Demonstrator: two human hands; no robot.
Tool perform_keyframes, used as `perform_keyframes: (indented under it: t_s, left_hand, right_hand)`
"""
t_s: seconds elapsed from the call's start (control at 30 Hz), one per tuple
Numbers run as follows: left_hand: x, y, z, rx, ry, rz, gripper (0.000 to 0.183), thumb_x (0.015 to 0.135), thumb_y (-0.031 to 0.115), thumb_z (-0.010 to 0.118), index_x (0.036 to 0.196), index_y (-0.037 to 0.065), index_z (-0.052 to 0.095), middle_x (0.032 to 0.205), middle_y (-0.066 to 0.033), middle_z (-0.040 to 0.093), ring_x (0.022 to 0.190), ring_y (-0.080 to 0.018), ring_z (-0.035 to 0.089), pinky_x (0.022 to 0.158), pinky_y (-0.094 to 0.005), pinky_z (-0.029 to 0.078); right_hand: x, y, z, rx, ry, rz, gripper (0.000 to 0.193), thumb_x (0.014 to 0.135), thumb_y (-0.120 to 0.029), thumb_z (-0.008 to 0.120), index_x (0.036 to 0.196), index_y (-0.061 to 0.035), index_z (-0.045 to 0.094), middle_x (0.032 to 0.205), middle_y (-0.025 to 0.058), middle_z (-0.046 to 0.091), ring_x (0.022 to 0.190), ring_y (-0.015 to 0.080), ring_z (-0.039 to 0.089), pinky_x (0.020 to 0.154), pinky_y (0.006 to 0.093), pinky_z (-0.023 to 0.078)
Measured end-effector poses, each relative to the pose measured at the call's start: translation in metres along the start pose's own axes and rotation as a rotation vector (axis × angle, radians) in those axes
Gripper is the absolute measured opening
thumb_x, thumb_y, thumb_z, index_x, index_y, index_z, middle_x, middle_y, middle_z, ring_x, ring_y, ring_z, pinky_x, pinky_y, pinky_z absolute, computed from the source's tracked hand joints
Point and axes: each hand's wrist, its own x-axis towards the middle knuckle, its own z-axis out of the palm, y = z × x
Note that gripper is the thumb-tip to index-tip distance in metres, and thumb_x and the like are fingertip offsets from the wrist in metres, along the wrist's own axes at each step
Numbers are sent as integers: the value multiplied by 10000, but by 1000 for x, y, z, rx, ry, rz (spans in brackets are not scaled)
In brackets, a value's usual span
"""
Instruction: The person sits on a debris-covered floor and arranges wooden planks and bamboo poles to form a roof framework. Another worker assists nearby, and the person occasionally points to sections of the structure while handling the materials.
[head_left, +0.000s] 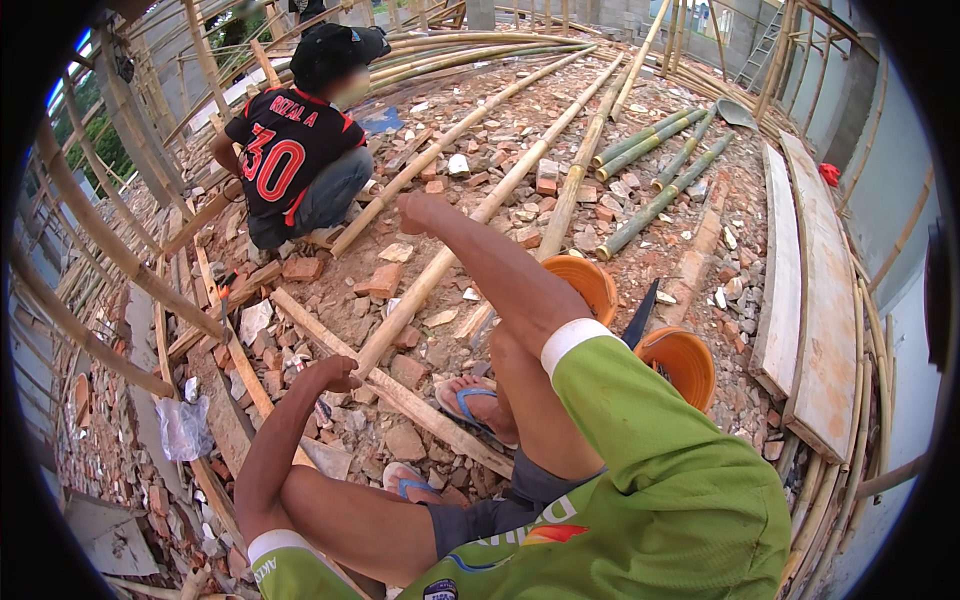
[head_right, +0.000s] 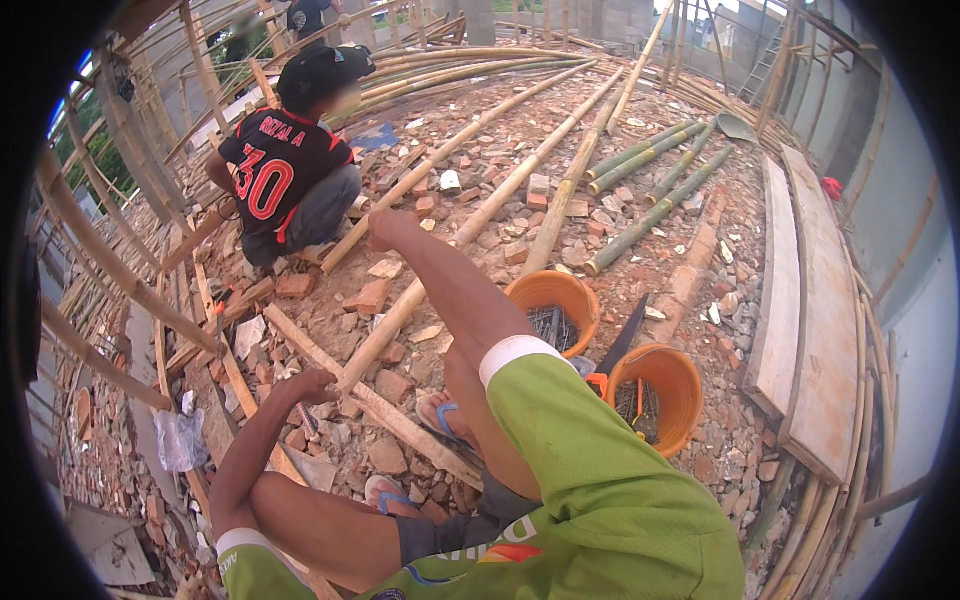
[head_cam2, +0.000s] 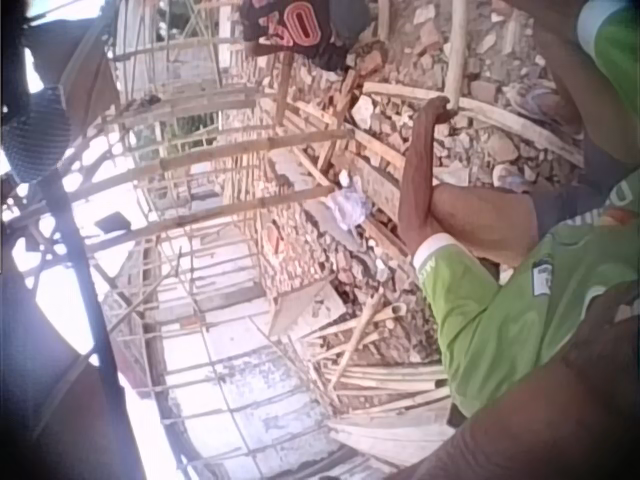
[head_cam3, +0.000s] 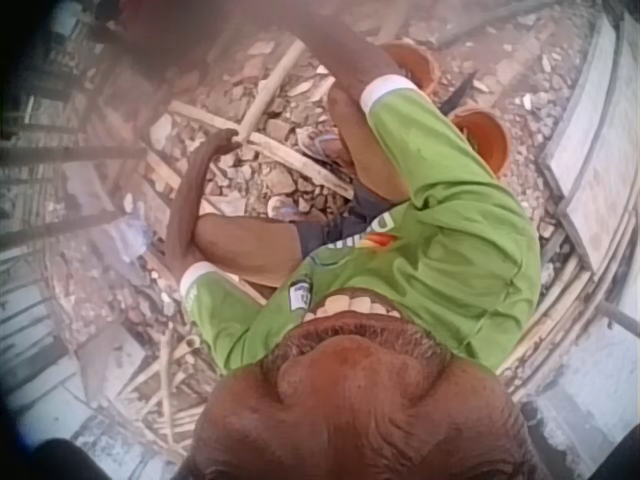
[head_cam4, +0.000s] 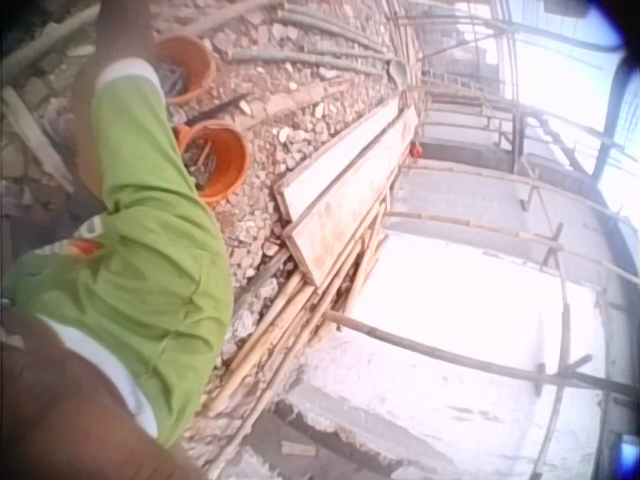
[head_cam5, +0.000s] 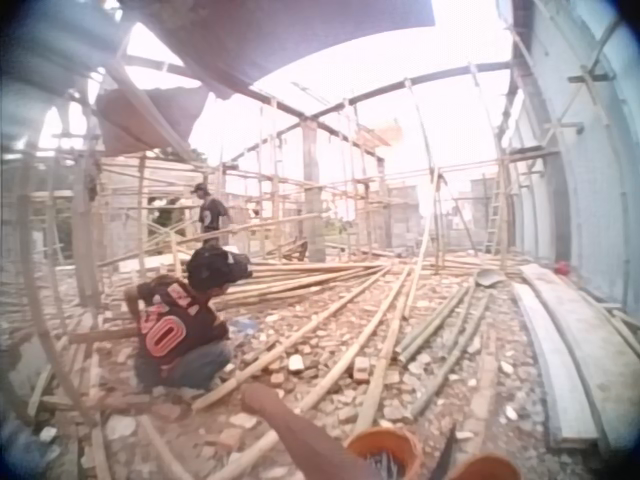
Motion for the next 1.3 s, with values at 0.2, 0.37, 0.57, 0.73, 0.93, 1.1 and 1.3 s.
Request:
perform_keyframes:
  t_s: [0.2, 0.37, 0.57, 0.73, 0.93, 1.1, 1.3]
  left_hand:
    - [2, -2, 3, 30, -19, -14, 655, 811, 459, 610, 1263, -9, 541, 1250, -240, 556, 1180, -352, 529, 1006, -402, 421]
    - [2, -5, 5, 32, -8, -14, 656, 818, 458, 610, 1266, -16, 534, 1259, -235, 552, 1192, -347, 521, 1014, -393, 415]
    - [0, -3, 3, 5, -41, -18, 664, 821, 461, 609, 1283, -7, 520, 1277, -231, 540, 1195, -338, 522, 1019, -395, 412]
    - [3, -6, 7, 30, 50, 11, 596, 798, 396, 670, 1248, 22, 557, 1120, -204, 642, 1047, -317, 621, 888, -395, 495]
    - [-2, 3, 2, -18, 55, -19, 605, 797, 398, 670, 1258, 25, 551, 1162, -210, 622, 1103, -334, 591, 924, -390, 476]
    - [3, -7, 7, 26, -29, -11, 685, 815, 498, 616, 1281, 3, 526, 1288, -212, 542, 1197, -340, 523, 1017, -389, 415]
    - [4, -8, 8, 41, 47, 53, 597, 801, 394, 641, 1247, 8, 554, 1158, -239, 612, 1100, -355, 585, 939, -410, 465]
  right_hand:
    - [-2, -3, 2, 27, 64, -44, 296, 833, -151, 544, 1091, -7, 568, 1035, 143, 669, 781, 268, 701, 639, 388, 579]
    - [3, -1, 6, 23, 83, -67, 319, 833, -141, 546, 1120, -2, 551, 1073, 156, 655, 787, 274, 700, 641, 394, 580]
    - [0, -6, 5, 16, 39, 1, 412, 837, -277, 568, 1169, -37, 613, 1231, 145, 606, 1129, 302, 593, 916, 443, 489]
    - [3, -3, 3, 17, 10, -8, 424, 830, -276, 592, 1186, -45, 605, 1234, 146, 603, 1137, 298, 586, 923, 448, 484]
    - [4, -5, 8, -18, 22, -36, 402, 812, -235, 600, 1172, -54, 608, 1206, 153, 616, 1105, 310, 601, 906, 449, 489]
    - [4, -14, 12, 15, 65, -75, 331, 806, -155, 575, 1110, -32, 621, 1150, 157, 637, 1020, 283, 644, 800, 405, 539]
    - [15, -24, 25, 49, 104, -66, 349, 821, -185, 579, 1137, -39, 616, 1148, 158, 639, 1028, 304, 637, 837, 447, 515]
